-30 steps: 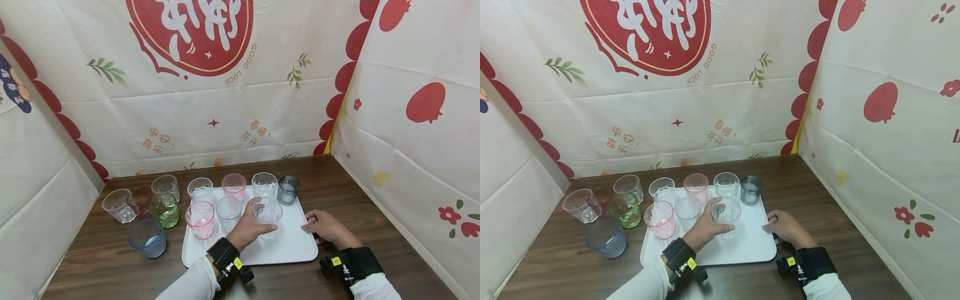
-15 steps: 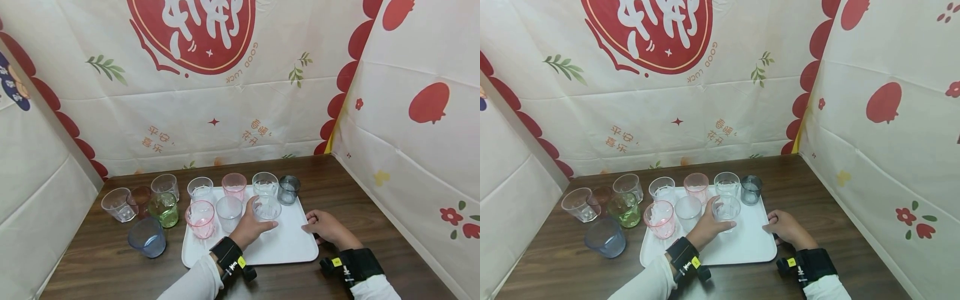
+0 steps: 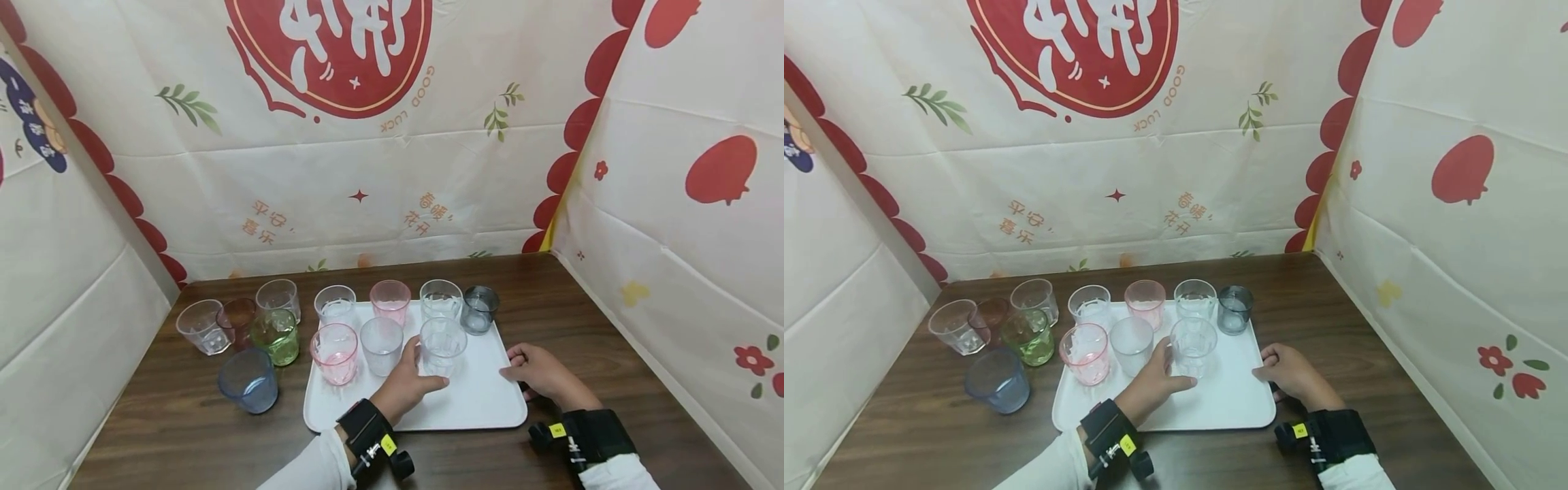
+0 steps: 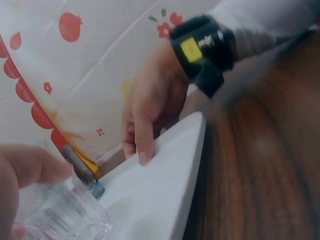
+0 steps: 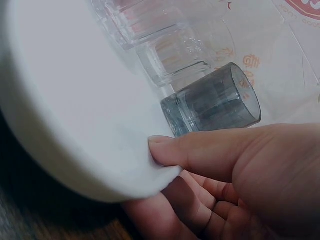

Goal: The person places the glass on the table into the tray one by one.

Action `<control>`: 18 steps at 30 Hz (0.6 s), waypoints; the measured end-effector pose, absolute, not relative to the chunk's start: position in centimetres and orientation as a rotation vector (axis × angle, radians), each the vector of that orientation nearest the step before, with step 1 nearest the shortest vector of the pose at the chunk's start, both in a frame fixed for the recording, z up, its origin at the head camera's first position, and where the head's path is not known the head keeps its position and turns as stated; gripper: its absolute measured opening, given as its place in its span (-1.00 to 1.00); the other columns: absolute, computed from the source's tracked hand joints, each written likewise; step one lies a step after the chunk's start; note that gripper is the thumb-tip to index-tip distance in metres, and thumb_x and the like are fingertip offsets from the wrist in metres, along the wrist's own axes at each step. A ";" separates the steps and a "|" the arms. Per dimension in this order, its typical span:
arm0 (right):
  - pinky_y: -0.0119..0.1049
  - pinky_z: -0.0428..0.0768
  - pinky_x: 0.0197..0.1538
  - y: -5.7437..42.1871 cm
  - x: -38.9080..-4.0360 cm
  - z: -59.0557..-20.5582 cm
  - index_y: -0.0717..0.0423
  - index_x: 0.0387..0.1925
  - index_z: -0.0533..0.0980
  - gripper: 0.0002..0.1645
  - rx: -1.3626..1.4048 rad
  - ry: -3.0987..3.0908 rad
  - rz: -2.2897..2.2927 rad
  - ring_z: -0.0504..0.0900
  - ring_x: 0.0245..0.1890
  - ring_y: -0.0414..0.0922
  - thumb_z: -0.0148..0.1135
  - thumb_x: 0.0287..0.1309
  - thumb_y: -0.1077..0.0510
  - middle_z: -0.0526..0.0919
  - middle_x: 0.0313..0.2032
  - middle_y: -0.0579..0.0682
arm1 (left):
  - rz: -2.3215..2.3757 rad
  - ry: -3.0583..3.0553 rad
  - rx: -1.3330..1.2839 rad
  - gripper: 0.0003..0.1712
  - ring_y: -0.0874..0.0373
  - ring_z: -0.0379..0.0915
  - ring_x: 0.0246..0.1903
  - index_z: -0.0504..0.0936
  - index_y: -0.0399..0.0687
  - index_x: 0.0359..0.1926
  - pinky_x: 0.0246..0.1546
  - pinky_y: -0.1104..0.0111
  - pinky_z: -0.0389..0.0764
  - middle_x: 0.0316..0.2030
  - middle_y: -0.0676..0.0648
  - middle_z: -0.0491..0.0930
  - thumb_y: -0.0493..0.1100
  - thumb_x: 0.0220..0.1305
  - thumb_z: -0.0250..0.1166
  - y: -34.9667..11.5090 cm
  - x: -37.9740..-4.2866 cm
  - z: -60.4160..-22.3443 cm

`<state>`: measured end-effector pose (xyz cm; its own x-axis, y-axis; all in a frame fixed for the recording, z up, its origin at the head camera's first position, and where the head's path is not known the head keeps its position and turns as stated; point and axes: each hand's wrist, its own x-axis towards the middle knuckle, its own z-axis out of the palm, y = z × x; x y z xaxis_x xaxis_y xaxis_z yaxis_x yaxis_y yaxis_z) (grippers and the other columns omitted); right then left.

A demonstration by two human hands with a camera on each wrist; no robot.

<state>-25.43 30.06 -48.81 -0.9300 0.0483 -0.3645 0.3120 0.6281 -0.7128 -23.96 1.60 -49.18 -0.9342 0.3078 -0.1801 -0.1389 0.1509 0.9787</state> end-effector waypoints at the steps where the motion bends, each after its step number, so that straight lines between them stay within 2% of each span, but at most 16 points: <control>1: -0.17 0.67 -0.37 30.0 -25.4 -48.8 0.34 0.14 0.39 -0.36 0.290 2.542 -1.199 0.51 -0.27 0.00 0.45 0.18 0.08 0.49 -0.18 0.15 | 1.832 2.085 0.145 0.16 -0.28 -0.06 0.51 -0.01 -0.09 0.57 0.44 -0.10 0.11 0.53 -0.34 0.05 -0.15 0.08 0.51 1.3 -23.7 -49.0; 6: -0.16 0.67 -0.36 30.2 -25.5 -48.6 0.35 0.15 0.38 -0.33 0.288 2.538 -1.207 0.52 -0.25 0.00 0.45 0.18 0.06 0.50 -0.17 0.16 | 1.806 2.016 0.138 0.04 -0.34 -0.02 0.49 0.06 -0.20 0.55 0.41 -0.12 0.17 0.49 -0.39 0.10 -0.17 0.15 0.43 -0.1 -22.6 -48.0; 9: -0.16 0.67 -0.35 30.3 -25.4 -48.5 0.37 0.16 0.37 -0.30 0.290 2.536 -1.206 0.51 -0.25 0.01 0.46 0.18 0.05 0.50 -0.16 0.18 | 1.762 2.019 0.191 -0.11 -0.29 0.15 0.43 0.22 -0.20 0.48 0.37 -0.12 0.25 0.42 -0.34 0.25 -0.17 0.20 0.39 -1.2 -22.3 -47.7; 13: -0.16 0.68 -0.34 30.3 -25.4 -48.5 0.36 0.17 0.36 -0.30 0.293 2.523 -1.208 0.51 -0.23 0.02 0.45 0.18 0.05 0.50 -0.15 0.18 | 1.680 2.043 0.285 -0.39 -0.09 0.47 0.18 0.47 -0.19 0.29 0.20 -0.03 0.47 0.21 -0.18 0.50 -0.16 0.24 0.36 -2.9 -21.7 -47.3; 18: -0.15 0.68 -0.33 30.0 -25.5 -48.5 0.37 0.17 0.36 -0.28 0.276 2.504 -1.211 0.52 -0.23 0.02 0.46 0.17 0.03 0.50 -0.14 0.19 | 1.662 1.990 0.423 -0.68 0.11 0.57 -0.12 0.62 -0.24 0.05 -0.05 0.19 0.61 -0.02 -0.13 0.62 -0.19 0.32 0.32 -6.0 -20.6 -45.7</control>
<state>-25.53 30.03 -48.52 -0.9217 0.0243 -0.3873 0.3186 0.6171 -0.7195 -20.58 -5.97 -45.73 -0.8218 0.5398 -0.1822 -0.0832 0.2026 0.9757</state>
